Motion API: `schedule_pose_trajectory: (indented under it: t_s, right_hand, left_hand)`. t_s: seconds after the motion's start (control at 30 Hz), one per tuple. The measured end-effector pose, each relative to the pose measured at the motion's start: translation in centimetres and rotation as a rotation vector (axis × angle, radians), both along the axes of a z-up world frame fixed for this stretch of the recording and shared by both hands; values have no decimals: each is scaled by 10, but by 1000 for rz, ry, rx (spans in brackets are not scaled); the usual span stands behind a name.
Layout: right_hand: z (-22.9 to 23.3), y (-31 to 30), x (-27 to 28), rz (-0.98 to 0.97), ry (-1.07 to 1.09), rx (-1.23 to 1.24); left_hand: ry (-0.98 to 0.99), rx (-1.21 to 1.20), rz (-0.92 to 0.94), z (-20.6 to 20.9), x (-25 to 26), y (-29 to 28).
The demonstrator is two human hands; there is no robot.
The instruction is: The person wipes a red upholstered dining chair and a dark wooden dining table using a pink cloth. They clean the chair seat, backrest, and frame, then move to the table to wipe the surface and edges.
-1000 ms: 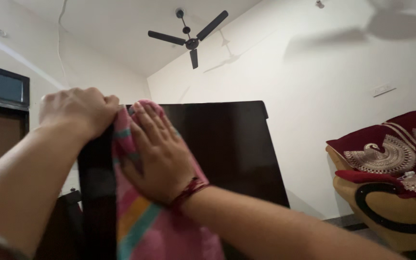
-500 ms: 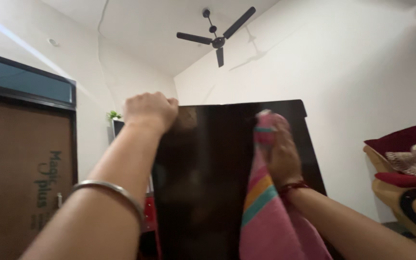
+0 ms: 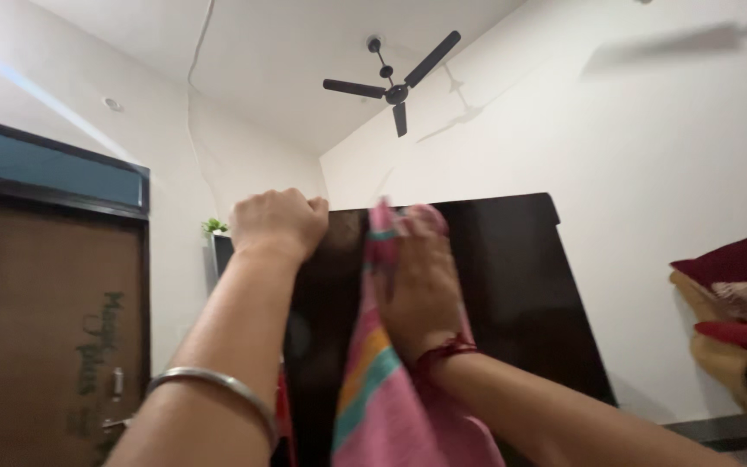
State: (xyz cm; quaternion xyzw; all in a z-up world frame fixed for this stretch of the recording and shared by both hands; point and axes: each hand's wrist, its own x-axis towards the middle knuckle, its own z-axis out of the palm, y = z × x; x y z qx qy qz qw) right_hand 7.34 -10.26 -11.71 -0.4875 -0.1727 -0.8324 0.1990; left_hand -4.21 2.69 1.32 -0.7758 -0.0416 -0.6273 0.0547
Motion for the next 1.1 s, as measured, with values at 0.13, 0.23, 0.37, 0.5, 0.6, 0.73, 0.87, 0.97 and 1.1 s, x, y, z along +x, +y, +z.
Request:
schedule_pose_trajectory:
  t_s: [0.13, 0.23, 0.37, 0.5, 0.6, 0.73, 0.87, 0.97, 1.1]
  right_hand:
    - [-7, 9, -49, -14, -69, -291]
    - [-22, 14, -62, 15, -75, -517]
    - [-31, 18, -63, 43, -97, -679]
    - [-33, 11, -56, 114, -124, -771]
    - [-31, -2, -49, 121, -124, -671]
    - [-28, -27, -42, 157, -112, -577]
    - [-10, -60, -25, 102, -108, -532]
    - [-1, -86, 3, 111, -106, -415]
    - [9, -118, 56, 158, -1, -115]
  left_hand:
    - [6, 15, -3, -2, -7, 3]
    - [41, -17, 6, -6, -12, 2]
    - [69, -76, 69, -10, -15, 4]
    - [157, -135, 144, -14, -22, 16]
    - [118, -161, 248, -16, -29, 21]
    - [158, -149, 325, -6, -25, 26]
    - [403, 10, 216, 38, 1, 23]
    - [613, -10, -99, 56, 29, -4]
    - [496, -41, 6, 40, 35, -45]
